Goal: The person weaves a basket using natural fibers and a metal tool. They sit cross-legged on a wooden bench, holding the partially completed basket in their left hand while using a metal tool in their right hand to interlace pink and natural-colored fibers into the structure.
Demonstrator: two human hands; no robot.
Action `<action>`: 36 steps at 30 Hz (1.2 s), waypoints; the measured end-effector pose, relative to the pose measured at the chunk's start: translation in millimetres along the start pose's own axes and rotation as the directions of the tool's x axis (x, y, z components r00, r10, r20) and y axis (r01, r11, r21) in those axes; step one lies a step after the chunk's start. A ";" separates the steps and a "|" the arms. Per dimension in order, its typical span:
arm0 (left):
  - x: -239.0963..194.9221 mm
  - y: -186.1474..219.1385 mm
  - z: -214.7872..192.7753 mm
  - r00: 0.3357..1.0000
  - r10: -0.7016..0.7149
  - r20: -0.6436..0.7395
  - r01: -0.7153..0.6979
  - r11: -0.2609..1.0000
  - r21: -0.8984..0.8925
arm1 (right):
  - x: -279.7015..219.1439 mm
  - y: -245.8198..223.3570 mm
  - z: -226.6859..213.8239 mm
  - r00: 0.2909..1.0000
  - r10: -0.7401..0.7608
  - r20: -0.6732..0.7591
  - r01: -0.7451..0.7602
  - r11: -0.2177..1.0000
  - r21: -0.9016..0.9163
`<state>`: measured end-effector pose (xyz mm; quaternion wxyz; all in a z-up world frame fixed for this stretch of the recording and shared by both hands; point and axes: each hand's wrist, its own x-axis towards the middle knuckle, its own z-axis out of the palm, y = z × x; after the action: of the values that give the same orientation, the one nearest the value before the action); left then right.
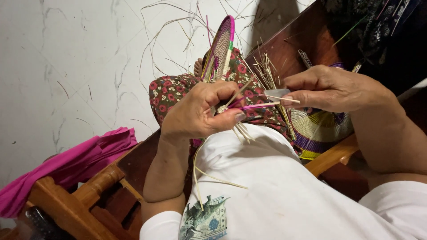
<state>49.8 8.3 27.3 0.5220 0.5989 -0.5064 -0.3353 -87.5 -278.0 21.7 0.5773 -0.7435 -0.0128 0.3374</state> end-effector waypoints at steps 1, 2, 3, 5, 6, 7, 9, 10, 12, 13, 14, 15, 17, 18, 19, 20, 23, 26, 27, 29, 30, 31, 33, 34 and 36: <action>0.2 0.2 -0.6 1.000 -0.002 0.001 0.002 1.000 0.000 | 1.0 -1.8 0.0 1.000 0.000 0.000 0.000 1.000 0.002; 0.7 0.1 -1.4 1.000 0.006 0.014 -0.006 1.000 -0.006 | 2.2 -3.6 -0.5 1.000 0.008 0.022 -0.009 1.000 0.026; 1.1 0.1 -2.2 1.000 0.014 0.027 -0.013 1.000 -0.012 | 3.3 -5.6 -0.9 0.999 0.017 0.044 -0.019 0.999 0.049; 1.9 1.3 -3.5 0.999 0.006 0.041 -0.005 1.000 -0.024 | 3.8 -4.2 -3.3 0.997 0.010 0.072 -0.014 0.999 0.053; 2.0 2.0 -4.2 0.998 -0.004 0.055 0.006 0.999 -0.038 | 4.2 -3.5 -4.2 0.995 0.005 0.101 -0.011 0.998 0.059; 2.7 2.1 -4.8 0.998 -0.004 0.055 0.006 0.999 -0.036 | 5.9 -7.3 -5.0 0.995 0.003 0.101 -0.009 0.998 0.058; 3.8 1.7 -4.3 0.997 0.005 0.075 0.000 0.997 -0.074 | 8.0 -13.5 -5.3 0.977 -0.101 0.185 0.091 0.994 0.062; 4.6 1.7 -4.2 0.997 0.006 0.076 0.000 0.997 -0.075 | 8.7 -14.4 -4.7 0.978 -0.101 0.184 0.091 0.994 0.063; 6.2 1.9 -4.2 0.990 -0.031 0.141 0.050 0.990 -0.135 | 10.0 -16.4 -3.7 0.957 -0.140 0.256 0.113 0.987 0.116; 8.1 0.8 -2.6 0.989 -0.030 0.142 0.050 0.990 -0.136 | 11.5 -19.4 -2.6 0.957 -0.139 0.255 0.113 0.987 0.116; 10.1 -0.6 -1.0 0.988 -0.003 0.156 0.026 0.989 -0.144 | 13.5 -22.2 -1.8 0.929 -0.235 0.285 0.198 0.968 0.154; 11.8 -1.9 0.4 0.985 0.024 0.170 0.002 0.988 -0.152 | 15.5 -25.1 -1.0 0.892 -0.329 0.312 0.279 0.941 0.194; 14.1 -5.0 5.6 0.981 0.044 0.190 -0.010 0.984 -0.179 | 16.9 -35.2 3.5 0.849 -0.396 0.349 0.324 0.913 0.247; 15.7 -6.9 8.0 0.975 0.066 0.210 -0.022 0.978 -0.206 | 17.6 -40.0 5.5 0.802 -0.461 0.381 0.363 0.881 0.303; 15.1 -14.4 10.5 0.975 0.066 0.210 -0.022 0.979 -0.205 | 0.8 -44.3 19.2 0.801 -0.462 0.381 0.364 0.881 0.302; 14.3 -22.0 13.5 0.979 0.080 0.185 -0.030 0.965 -0.259 | -16.0 -48.7 32.4 0.825 -0.564 0.050 0.517 0.786 0.340; 10.0 -12.8 4.2 0.990 0.042 0.134 0.003 0.946 -0.326 | -28.4 -65.6 13.6 0.722 -0.689 -0.072 0.685 0.695 0.217; 7.1 -6.6 0.8 0.995 -0.004 0.104 0.036 0.950 -0.311 | -44.7 -21.1 -27.1 0.867 -0.469 0.166 0.487 0.869 -0.090; 6.9 -7.2 0.7 0.996 -0.001 0.088 0.026 0.959 -0.281 | -53.2 2.0 -41.4 0.978 -0.167 0.125 0.197 0.936 -0.293; 7.0 -5.7 0.4 0.997 -0.001 0.079 0.021 0.967 -0.255 | -37.2 -2.1 -24.6 0.968 0.240 -0.073 -0.249 0.879 -0.406; 7.3 -4.5 -0.3 0.997 -0.002 0.074 0.018 0.974 -0.225 | -28.9 -4.3 -16.6 0.767 0.556 -0.321 -0.642 0.656 -0.397; 7.0 -4.4 0.6 0.998 -0.002 0.070 0.017 0.974 -0.224 | -28.1 2.7 -15.3 0.768 0.555 -0.320 -0.640 0.655 -0.401; 7.3 -4.6 2.4 0.998 -0.004 0.067 0.018 0.976 -0.217 | -27.8 18.1 -11.2 0.863 0.340 -0.374 -0.452 0.850 -0.271; 8.1 -3.8 2.8 0.997 -0.005 0.071 0.020 0.976 -0.216 | -26.9 12.2 -9.8 0.863 0.340 -0.374 -0.451 0.851 -0.268; 10.9 -2.4 4.1 0.996 -0.038 0.079 0.052 0.982 -0.183 | -26.2 1.1 -7.7 0.945 0.111 -0.309 -0.176 0.965 -0.194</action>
<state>49.5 -3.4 25.5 0.5483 0.5460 -0.4787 -0.4149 -104.1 -295.6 34.3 0.4611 -0.8434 0.0911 0.2604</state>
